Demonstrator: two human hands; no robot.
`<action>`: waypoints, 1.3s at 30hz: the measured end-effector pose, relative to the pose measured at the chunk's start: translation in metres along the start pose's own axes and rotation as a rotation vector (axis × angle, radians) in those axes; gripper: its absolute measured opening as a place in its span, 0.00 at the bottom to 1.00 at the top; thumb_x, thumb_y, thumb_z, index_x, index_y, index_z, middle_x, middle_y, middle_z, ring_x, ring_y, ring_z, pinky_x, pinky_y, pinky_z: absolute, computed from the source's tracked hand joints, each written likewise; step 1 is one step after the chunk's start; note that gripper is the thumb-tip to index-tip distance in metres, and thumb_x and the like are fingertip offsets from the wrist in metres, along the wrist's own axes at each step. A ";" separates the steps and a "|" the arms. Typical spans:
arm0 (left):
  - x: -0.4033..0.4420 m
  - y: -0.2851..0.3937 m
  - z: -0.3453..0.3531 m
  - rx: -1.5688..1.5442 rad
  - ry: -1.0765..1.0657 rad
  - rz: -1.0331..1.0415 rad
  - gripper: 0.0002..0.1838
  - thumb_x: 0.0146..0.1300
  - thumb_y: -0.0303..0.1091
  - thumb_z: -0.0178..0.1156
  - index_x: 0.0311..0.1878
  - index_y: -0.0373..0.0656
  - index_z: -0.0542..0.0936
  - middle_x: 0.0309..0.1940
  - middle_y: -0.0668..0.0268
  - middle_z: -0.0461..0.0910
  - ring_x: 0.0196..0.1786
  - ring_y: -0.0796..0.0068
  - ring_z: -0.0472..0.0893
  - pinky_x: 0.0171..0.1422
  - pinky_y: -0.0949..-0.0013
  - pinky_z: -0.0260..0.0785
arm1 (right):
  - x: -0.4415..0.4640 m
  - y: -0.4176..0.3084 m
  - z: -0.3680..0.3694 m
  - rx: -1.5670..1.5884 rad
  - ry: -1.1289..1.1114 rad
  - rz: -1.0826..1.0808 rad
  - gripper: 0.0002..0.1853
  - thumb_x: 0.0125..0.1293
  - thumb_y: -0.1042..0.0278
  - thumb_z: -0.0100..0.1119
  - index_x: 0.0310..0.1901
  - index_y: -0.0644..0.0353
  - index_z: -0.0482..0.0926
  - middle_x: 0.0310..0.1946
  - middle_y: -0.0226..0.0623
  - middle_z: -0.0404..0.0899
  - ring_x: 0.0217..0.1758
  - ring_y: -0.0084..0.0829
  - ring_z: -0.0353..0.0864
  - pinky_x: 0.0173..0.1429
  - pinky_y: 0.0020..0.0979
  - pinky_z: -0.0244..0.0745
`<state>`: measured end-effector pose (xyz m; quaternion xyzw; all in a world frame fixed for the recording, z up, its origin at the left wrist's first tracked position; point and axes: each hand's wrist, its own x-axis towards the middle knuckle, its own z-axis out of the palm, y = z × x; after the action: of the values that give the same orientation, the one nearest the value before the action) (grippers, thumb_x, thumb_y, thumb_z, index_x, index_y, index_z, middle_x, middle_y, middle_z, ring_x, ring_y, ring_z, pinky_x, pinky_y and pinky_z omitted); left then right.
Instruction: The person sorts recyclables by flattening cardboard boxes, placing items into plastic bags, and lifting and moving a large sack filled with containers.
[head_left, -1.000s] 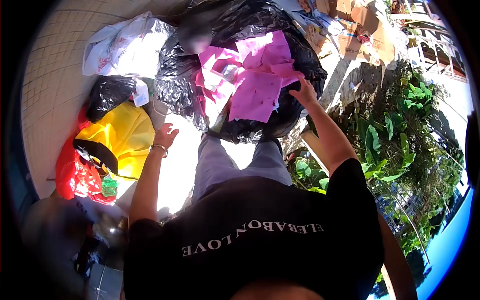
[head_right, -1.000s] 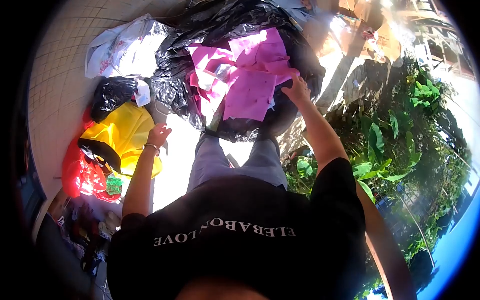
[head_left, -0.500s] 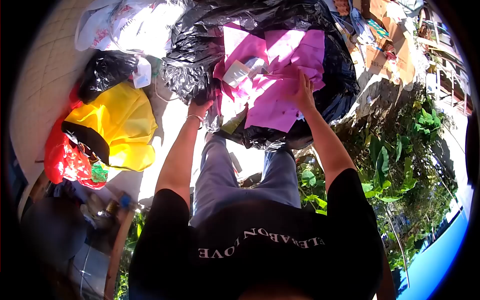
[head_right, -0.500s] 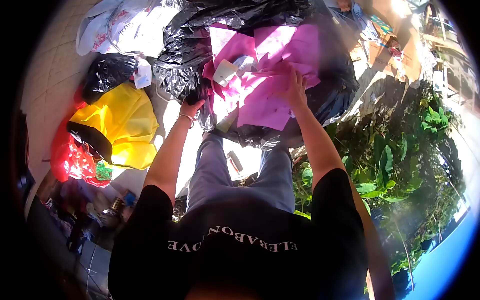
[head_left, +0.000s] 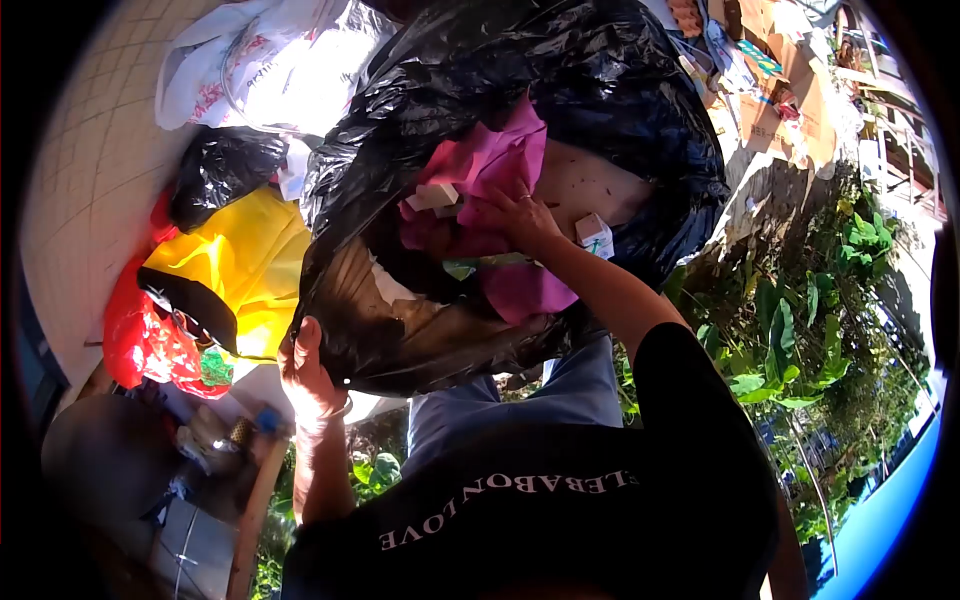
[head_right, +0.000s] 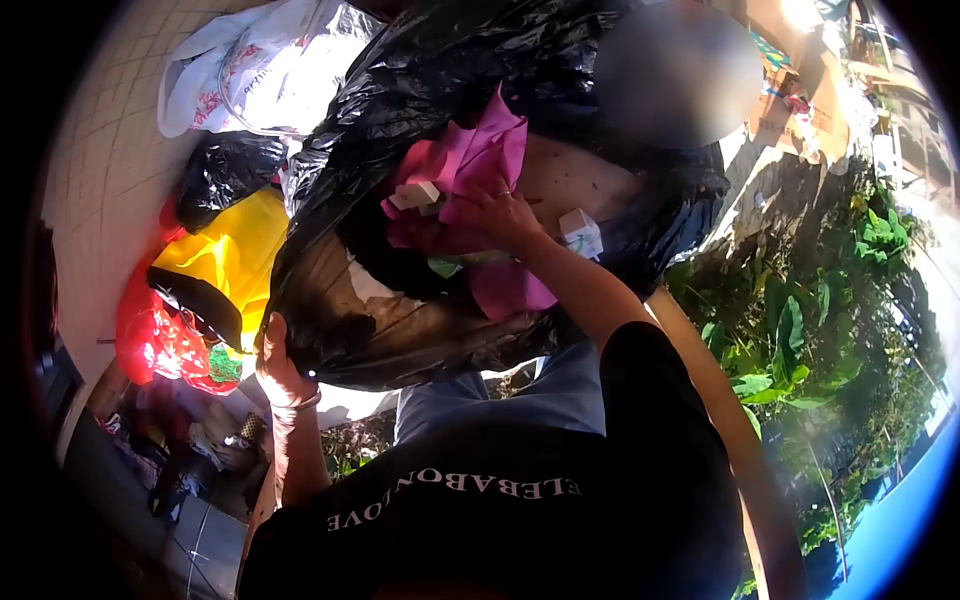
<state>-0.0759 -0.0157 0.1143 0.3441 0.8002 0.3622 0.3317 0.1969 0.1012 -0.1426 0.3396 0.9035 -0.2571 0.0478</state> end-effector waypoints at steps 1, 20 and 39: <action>-0.003 0.006 -0.001 -0.268 0.063 -0.249 0.15 0.63 0.37 0.56 0.45 0.34 0.76 0.37 0.63 0.78 0.42 0.71 0.78 0.50 0.68 0.71 | 0.008 0.004 0.015 -0.051 0.010 -0.100 0.29 0.55 0.67 0.53 0.62 0.41 0.65 0.61 0.30 0.65 0.61 0.57 0.64 0.54 0.47 0.73; -0.018 0.052 0.062 -0.663 -0.561 -0.505 0.08 0.65 0.30 0.54 0.44 0.37 0.74 0.31 0.75 0.74 0.35 0.88 0.68 0.39 0.79 0.64 | 0.065 -0.002 0.071 -0.022 0.069 0.166 0.25 0.57 0.65 0.52 0.59 0.50 0.68 0.62 0.37 0.64 0.65 0.40 0.63 0.66 0.49 0.54; -0.074 -0.021 0.014 -0.176 -0.078 -0.155 0.30 0.52 0.36 0.63 0.58 0.38 0.65 0.45 0.54 0.76 0.50 0.59 0.76 0.54 0.63 0.68 | -0.114 -0.110 -0.120 0.206 -0.225 0.246 0.16 0.56 0.67 0.53 0.47 0.60 0.75 0.43 0.46 0.76 0.47 0.47 0.75 0.51 0.41 0.70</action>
<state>-0.0314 -0.0795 0.1107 0.2644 0.7762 0.3905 0.4184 0.2238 0.0237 0.0386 0.4196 0.8130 -0.3769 0.1446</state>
